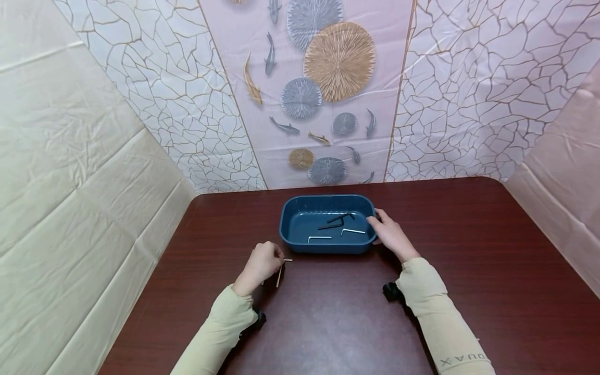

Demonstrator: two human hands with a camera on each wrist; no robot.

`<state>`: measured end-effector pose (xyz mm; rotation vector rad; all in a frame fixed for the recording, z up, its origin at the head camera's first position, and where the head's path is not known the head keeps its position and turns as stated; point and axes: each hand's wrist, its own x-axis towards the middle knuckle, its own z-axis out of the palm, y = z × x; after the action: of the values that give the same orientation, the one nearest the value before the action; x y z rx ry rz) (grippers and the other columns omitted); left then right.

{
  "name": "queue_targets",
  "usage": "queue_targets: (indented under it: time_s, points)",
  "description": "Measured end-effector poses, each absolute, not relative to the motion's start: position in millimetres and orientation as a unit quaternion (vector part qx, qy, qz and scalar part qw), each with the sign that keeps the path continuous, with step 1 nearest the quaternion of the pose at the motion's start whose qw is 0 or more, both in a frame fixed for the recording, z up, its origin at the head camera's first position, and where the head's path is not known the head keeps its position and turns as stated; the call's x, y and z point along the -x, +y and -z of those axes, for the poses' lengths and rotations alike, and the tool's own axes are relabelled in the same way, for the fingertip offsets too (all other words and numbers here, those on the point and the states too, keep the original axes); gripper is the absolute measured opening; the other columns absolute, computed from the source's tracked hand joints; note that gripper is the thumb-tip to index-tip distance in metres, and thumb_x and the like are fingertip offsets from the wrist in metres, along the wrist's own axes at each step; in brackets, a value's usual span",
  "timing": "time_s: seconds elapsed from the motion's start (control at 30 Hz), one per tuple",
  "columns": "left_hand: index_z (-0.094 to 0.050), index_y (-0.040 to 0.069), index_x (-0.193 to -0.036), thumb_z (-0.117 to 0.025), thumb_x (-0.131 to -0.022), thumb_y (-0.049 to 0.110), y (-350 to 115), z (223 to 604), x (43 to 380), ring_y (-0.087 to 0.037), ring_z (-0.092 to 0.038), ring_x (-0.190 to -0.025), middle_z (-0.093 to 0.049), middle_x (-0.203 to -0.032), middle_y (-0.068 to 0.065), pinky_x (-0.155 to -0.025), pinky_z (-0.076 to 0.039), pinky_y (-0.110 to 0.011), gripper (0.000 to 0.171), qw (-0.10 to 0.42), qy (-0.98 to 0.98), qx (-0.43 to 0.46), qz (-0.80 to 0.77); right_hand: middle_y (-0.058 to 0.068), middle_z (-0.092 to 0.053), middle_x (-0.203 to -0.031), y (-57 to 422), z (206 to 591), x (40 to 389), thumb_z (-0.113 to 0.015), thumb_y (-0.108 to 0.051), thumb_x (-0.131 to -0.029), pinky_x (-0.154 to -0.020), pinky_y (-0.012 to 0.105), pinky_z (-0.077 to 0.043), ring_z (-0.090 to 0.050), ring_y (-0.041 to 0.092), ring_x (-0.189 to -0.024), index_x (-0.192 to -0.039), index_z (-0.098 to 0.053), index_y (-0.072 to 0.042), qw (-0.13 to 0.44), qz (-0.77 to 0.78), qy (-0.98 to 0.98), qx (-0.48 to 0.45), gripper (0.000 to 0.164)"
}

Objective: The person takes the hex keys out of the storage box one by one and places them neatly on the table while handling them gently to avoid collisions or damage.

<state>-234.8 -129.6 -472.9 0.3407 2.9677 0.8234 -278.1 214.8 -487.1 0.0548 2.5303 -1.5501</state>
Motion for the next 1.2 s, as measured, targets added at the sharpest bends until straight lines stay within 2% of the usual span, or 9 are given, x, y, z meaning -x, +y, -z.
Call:
queue_targets:
  time_s: [0.27,0.47,0.63,0.77,0.9,1.0,1.2]
  points:
    - [-0.07,0.007,-0.068,-0.065,-0.08,-0.004,-131,472,234,-0.008,-0.055,-0.047,-0.056,-0.049,0.007,-0.049,-0.044,-0.024,0.018,0.027,0.954,-0.108,-0.278,0.025,-0.037,-0.152,215,487,278,-0.037,-0.039,-0.108,-0.083,0.041,-0.057,-0.057,0.037,-0.117,-0.16,-0.018,-0.005,0.085,0.519,0.85,-0.015,0.066]
    - [-0.073,0.005,-0.075,-0.072,-0.084,-0.001,-137,470,234,-0.011,-0.061,-0.051,-0.065,-0.061,-0.001,-0.052,-0.052,-0.027,0.01,0.068,0.937,-0.085,-0.332,0.026,-0.038,-0.151,215,487,277,-0.038,-0.04,-0.107,-0.083,0.04,-0.057,-0.06,0.036,-0.113,-0.16,-0.02,-0.005,0.087,0.518,0.851,-0.015,0.066]
    - [-0.073,-0.001,-0.084,-0.074,-0.085,-0.001,-146,461,235,-0.02,-0.069,-0.061,-0.071,-0.073,-0.01,-0.059,-0.059,-0.032,0.001,0.092,0.905,-0.078,-0.408,0.025,-0.038,-0.152,215,488,278,-0.037,-0.041,-0.108,-0.083,0.04,-0.057,-0.059,0.036,-0.113,-0.16,-0.02,-0.005,0.085,0.518,0.851,-0.014,0.066]
    - [-0.073,-0.004,-0.09,-0.075,-0.085,-0.001,-154,448,236,-0.03,-0.072,-0.071,-0.073,-0.076,-0.011,-0.065,-0.06,-0.036,0.006,0.102,0.884,-0.088,-0.447,0.025,-0.038,-0.152,215,486,278,-0.037,-0.042,-0.108,-0.084,0.041,-0.057,-0.058,0.037,-0.115,-0.16,-0.02,-0.005,0.082,0.517,0.852,-0.013,0.066]
    - [-0.075,-0.004,-0.097,-0.075,-0.086,0.0,-161,440,239,-0.023,-0.071,-0.073,-0.074,-0.081,-0.007,-0.069,-0.06,-0.033,0.013,0.1,0.877,-0.12,-0.454,0.025,-0.038,-0.152,215,486,278,-0.037,-0.042,-0.107,-0.084,0.042,-0.057,-0.058,0.037,-0.115,-0.16,-0.02,-0.005,0.084,0.517,0.852,-0.016,0.066]
    - [-0.075,-0.004,-0.103,-0.075,-0.086,0.0,-163,434,243,-0.016,-0.071,-0.078,-0.075,-0.088,-0.009,-0.073,-0.059,-0.03,0.018,0.097,0.872,-0.152,-0.456,0.025,-0.039,-0.152,215,487,278,-0.038,-0.041,-0.107,-0.084,0.042,-0.057,-0.058,0.037,-0.114,-0.16,-0.02,-0.005,0.084,0.517,0.852,-0.017,0.066]
    - [-0.073,-0.002,-0.109,-0.075,-0.088,0.001,-161,423,254,-0.019,-0.072,-0.088,-0.074,-0.1,-0.016,-0.08,-0.058,-0.03,0.021,0.119,0.853,-0.196,-0.468,0.025,-0.038,-0.152,215,487,277,-0.038,-0.042,-0.108,-0.084,0.041,-0.057,-0.058,0.037,-0.116,-0.16,-0.02,-0.005,0.084,0.516,0.852,-0.013,0.066]
